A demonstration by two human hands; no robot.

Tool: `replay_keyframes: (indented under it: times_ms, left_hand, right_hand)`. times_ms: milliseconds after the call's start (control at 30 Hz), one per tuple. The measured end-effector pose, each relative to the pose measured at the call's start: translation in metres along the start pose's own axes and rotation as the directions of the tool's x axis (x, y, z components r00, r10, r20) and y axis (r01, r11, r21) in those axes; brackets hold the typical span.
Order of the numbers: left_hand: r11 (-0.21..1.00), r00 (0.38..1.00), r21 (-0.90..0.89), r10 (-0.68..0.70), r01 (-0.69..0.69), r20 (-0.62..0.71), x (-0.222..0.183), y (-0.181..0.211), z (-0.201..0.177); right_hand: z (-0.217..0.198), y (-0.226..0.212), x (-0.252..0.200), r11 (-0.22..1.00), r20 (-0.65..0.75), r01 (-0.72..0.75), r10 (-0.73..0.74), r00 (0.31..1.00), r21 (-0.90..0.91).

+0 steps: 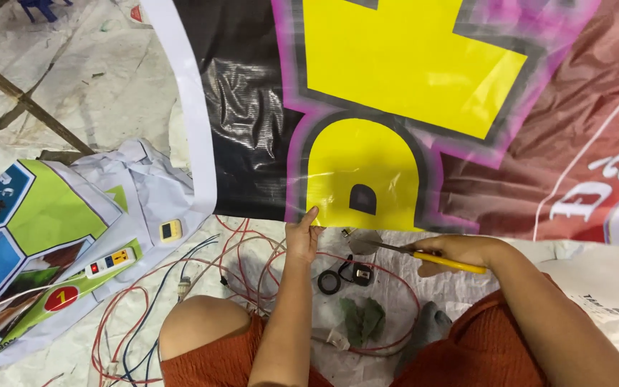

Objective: Stripping insulation from electrical wires and twisting them together to create connections.

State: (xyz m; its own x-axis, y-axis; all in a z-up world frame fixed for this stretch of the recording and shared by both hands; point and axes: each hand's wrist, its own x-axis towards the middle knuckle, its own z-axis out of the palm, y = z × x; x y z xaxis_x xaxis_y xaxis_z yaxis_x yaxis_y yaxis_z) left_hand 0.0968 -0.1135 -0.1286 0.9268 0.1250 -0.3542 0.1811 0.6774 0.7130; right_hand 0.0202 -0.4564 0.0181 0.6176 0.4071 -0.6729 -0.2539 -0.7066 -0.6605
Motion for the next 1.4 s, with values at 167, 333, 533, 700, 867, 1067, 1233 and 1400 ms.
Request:
replay_keyframes:
  times_ms: [167,333,533,700,867,1067,1233,1400]
  left_hand:
    - [0.998,1.0,-0.055,0.028,-0.028,0.001,0.0,0.008,-0.009]
    - [0.997,0.999,-0.069,0.044,-0.043,0.013,-0.012,0.021,-0.006]
    - [0.993,0.999,-0.101,0.053,-0.052,0.008,-0.01,0.011,-0.017]
    - [0.95,0.992,-0.285,-0.12,0.127,0.043,-0.056,0.042,0.034]
    - [0.9,0.926,-0.295,-0.231,0.32,0.297,-0.098,0.028,0.076]
    - [0.987,0.932,-0.04,-0.131,0.153,0.338,-0.05,-0.043,0.053]
    - [0.971,0.92,-0.068,-0.194,0.23,0.34,-0.044,-0.021,0.074]
    - [0.979,0.93,-0.061,-0.166,0.196,0.329,-0.027,-0.031,0.076]
  right_hand:
    - [0.012,0.008,0.04,0.992,0.013,0.054,-0.056,0.998,0.112]
    - [0.016,-0.015,0.04,0.994,0.049,0.084,-0.087,0.995,0.067]
    - [0.018,-0.027,0.043,0.998,0.007,0.011,-0.011,1.0,0.059]
    - [0.005,-0.052,0.003,1.0,0.049,-0.009,0.007,0.999,0.023]
    - [-0.024,-0.023,-0.01,0.953,-0.058,0.244,-0.237,0.97,0.18]
    - [-0.025,-0.025,-0.032,0.862,-0.181,0.414,-0.376,0.909,0.291]
    - [-0.024,-0.043,-0.045,0.953,-0.205,0.275,-0.246,0.947,0.128]
    - [-0.028,-0.044,-0.047,0.961,-0.258,0.275,-0.264,0.93,0.008]
